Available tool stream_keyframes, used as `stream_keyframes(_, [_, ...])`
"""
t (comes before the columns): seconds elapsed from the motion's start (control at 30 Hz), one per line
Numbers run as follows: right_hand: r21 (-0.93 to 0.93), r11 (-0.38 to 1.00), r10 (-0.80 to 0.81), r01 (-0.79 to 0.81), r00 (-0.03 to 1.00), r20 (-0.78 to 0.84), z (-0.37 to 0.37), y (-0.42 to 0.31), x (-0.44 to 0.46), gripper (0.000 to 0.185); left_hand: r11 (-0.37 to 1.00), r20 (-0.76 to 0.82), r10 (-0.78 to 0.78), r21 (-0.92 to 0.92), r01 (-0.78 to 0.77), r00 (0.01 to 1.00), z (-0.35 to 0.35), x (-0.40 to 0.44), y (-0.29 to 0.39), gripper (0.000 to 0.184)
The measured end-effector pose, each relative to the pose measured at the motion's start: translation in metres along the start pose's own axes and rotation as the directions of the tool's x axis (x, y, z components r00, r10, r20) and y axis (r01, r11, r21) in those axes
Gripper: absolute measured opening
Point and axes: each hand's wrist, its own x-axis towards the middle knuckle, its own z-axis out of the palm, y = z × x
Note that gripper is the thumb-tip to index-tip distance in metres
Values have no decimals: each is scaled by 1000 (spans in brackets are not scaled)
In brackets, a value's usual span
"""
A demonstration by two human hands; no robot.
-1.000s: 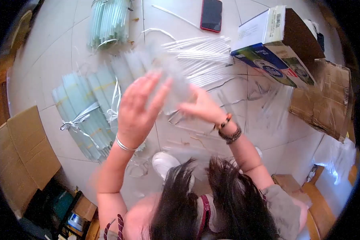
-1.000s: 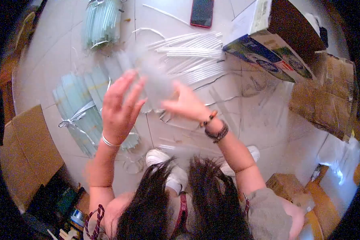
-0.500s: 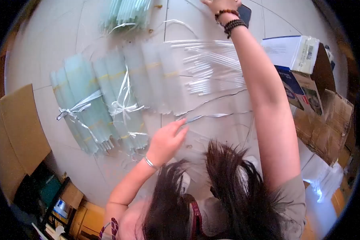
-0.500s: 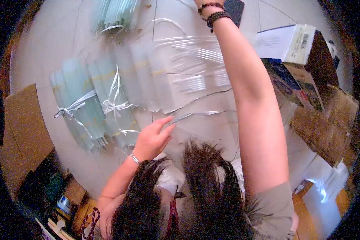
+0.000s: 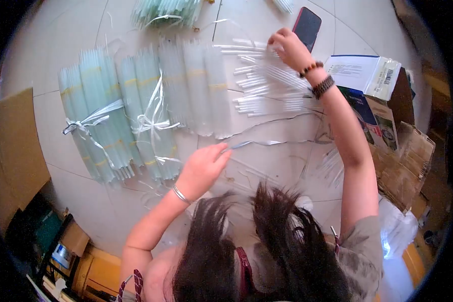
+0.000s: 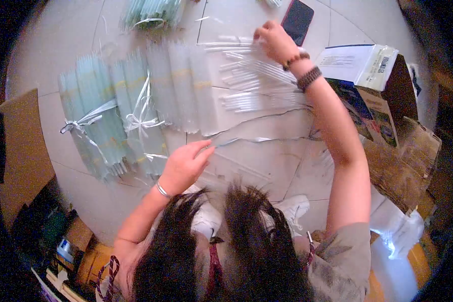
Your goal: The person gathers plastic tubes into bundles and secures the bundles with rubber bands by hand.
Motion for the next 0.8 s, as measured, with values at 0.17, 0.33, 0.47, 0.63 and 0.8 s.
stream_keyframes(0.17, [-103,995,26,-3,975,222,-23,-60,-66,112,1000,61,1,20,-2,998,0,-10,9,34])
stream_keyframes(0.33, [-393,919,167,3,902,398,-13,-116,-99,146,998,69,53,43,-56,996,5,-15,20,31])
stream_keyframes(0.47, [-466,883,161,63,891,424,-2,-134,-110,136,997,68,52,44,-56,996,6,-18,31,30])
stream_keyframes(0.63, [-479,873,78,89,945,318,15,-118,-99,74,996,40,66,57,-69,997,3,-21,44,29])
stream_keyframes(0.8, [-453,889,60,66,964,258,23,-97,-72,44,996,14,81,39,-81,997,12,-28,47,24])
